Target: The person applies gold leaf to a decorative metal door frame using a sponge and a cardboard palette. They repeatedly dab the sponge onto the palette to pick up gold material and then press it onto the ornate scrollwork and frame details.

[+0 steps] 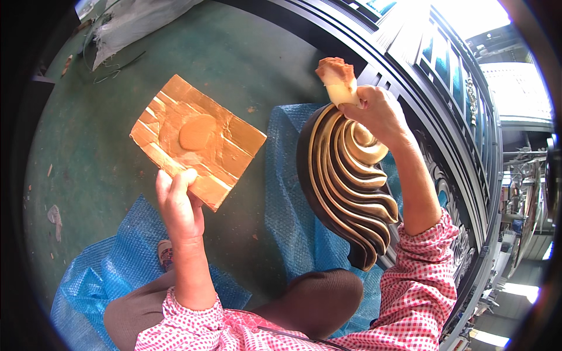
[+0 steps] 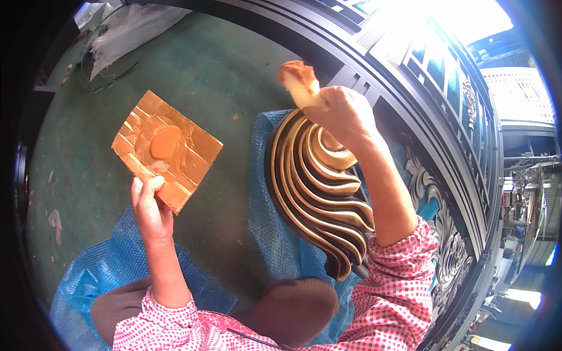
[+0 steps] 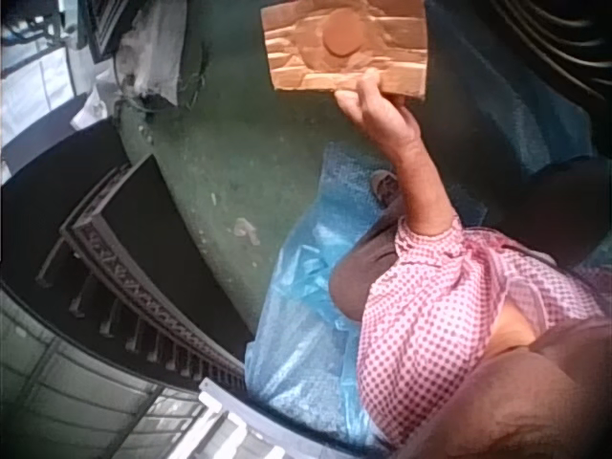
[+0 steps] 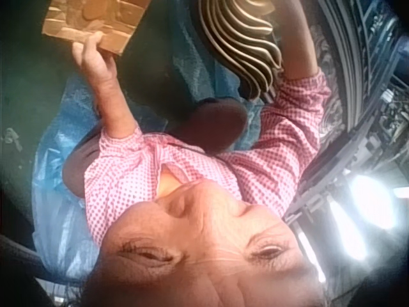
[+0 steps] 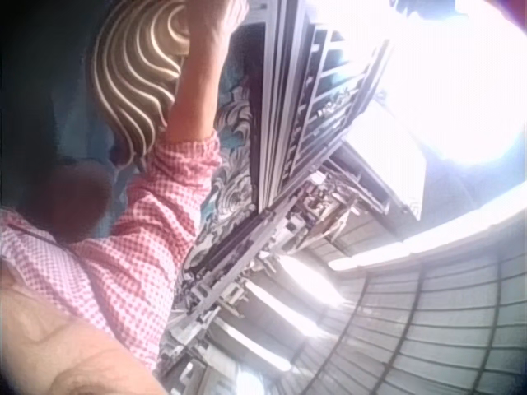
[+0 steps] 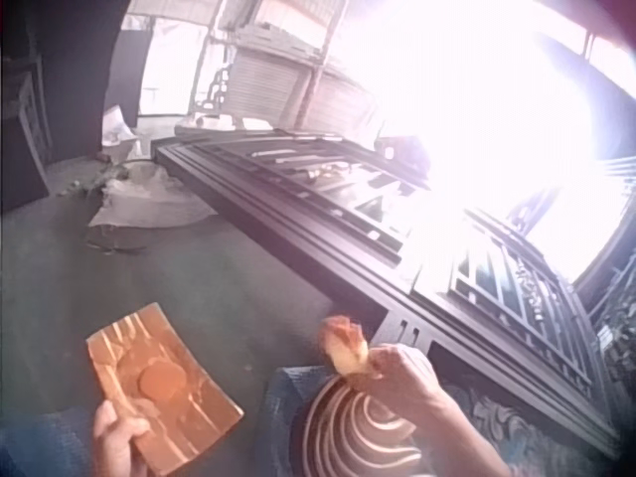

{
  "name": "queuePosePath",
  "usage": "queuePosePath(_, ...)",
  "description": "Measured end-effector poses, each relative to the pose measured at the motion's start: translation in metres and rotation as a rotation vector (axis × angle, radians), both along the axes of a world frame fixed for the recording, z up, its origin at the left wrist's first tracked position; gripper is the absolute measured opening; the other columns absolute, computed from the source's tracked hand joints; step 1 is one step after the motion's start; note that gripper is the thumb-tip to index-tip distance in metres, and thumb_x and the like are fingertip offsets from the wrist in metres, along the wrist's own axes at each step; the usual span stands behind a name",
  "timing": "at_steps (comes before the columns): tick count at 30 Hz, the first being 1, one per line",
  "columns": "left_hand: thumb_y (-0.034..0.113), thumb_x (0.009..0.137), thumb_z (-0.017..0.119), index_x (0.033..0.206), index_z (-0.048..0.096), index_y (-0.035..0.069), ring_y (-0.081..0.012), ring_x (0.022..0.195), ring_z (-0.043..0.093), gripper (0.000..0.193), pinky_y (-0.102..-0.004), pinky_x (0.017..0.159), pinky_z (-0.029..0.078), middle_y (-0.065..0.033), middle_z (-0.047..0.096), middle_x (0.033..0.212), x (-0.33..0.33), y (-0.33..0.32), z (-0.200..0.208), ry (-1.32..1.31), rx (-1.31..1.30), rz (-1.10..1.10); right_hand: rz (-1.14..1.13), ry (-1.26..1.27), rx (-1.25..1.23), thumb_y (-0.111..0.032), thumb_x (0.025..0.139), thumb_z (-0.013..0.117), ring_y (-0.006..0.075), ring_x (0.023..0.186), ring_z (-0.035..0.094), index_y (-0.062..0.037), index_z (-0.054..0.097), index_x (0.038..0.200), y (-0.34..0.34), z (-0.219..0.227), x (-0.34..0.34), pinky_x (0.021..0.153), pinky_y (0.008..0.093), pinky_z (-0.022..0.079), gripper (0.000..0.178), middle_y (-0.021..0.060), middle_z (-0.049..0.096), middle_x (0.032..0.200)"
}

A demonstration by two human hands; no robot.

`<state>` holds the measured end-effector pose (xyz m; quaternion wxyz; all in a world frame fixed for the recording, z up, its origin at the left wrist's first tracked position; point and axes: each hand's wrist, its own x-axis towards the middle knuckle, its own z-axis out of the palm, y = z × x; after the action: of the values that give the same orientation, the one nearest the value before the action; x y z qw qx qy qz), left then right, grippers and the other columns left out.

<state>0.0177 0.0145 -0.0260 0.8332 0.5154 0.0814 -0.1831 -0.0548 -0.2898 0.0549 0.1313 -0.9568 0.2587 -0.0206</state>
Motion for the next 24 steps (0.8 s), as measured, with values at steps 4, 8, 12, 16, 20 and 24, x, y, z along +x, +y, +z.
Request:
queuePosePath(4, 0.004, 0.078, 0.052, 0.111, 0.050, 0.000, -0.0174, 0.096, 0.054, 0.033, -0.0313, 0.087, 0.046, -0.0081, 0.054, 0.107, 0.001, -0.001, 0.001, -0.001, -0.001, -0.001, 0.029, 0.051, 0.020, -0.029, 0.071, 0.070, 0.0238, 0.063, 0.060, -0.0014, 0.066, 0.079, 0.010, 0.006, 0.004, 0.064, 0.0343, 0.047, 0.029, 0.0123, 0.061, 0.070)
queuePosePath(8, 0.004, 0.078, 0.052, 0.112, 0.049, 0.000, -0.0171, 0.097, 0.054, 0.034, -0.0311, 0.087, 0.046, -0.0083, 0.054, 0.108, 0.002, 0.001, 0.003, -0.011, -0.009, 0.010, 0.135, 0.096, -0.002, -0.026, 0.070, 0.066, 0.0284, 0.070, 0.063, -0.0024, 0.068, 0.082, 0.016, 0.005, 0.006, 0.071, 0.0359, 0.050, 0.026, 0.0148, 0.063, 0.076)
queuePosePath(12, 0.004, 0.078, 0.052, 0.113, 0.049, -0.001, -0.0172, 0.096, 0.054, 0.035, -0.0310, 0.086, 0.046, -0.0085, 0.054, 0.108, 0.001, -0.002, 0.005, -0.011, -0.012, 0.026, 0.241, 0.151, -0.020, -0.025, 0.068, 0.067, 0.0297, 0.078, 0.062, -0.0037, 0.069, 0.085, 0.022, 0.003, 0.005, 0.076, 0.0378, 0.049, 0.027, 0.0150, 0.064, 0.080)
queuePosePath(16, 0.004, 0.078, 0.053, 0.111, 0.049, 0.001, -0.0163, 0.092, 0.055, 0.034, -0.0299, 0.080, 0.048, -0.0077, 0.054, 0.104, 0.003, -0.002, 0.001, -0.004, -0.004, 0.062, 0.422, 0.108, 0.000, -0.022, 0.066, 0.068, 0.0286, 0.072, 0.059, -0.0012, 0.064, 0.073, 0.025, -0.008, 0.000, 0.070, 0.0380, 0.046, 0.022, 0.0134, 0.059, 0.072)
queuePosePath(20, 0.003, 0.077, 0.056, 0.104, 0.049, 0.004, -0.0140, 0.083, 0.057, 0.028, -0.0273, 0.069, 0.050, -0.0061, 0.055, 0.097, 0.004, -0.002, 0.003, -0.002, -0.019, 0.098, 0.431, 0.074, 0.088, -0.026, 0.066, 0.069, 0.0257, 0.062, 0.062, -0.0036, 0.067, 0.074, 0.023, -0.011, -0.010, 0.063, 0.0348, 0.049, 0.024, 0.0125, 0.060, 0.065)
queuePosePath(24, 0.003, 0.077, 0.056, 0.101, 0.049, 0.004, -0.0141, 0.083, 0.057, 0.026, -0.0279, 0.070, 0.050, -0.0057, 0.054, 0.096, 0.002, -0.006, 0.009, -0.003, -0.026, 0.065, 0.038, -0.269, 0.166, -0.023, 0.076, 0.068, 0.0173, 0.061, 0.059, -0.0021, 0.065, 0.082, -0.011, 0.002, -0.023, 0.060, 0.0322, 0.046, 0.022, 0.0088, 0.062, 0.069)
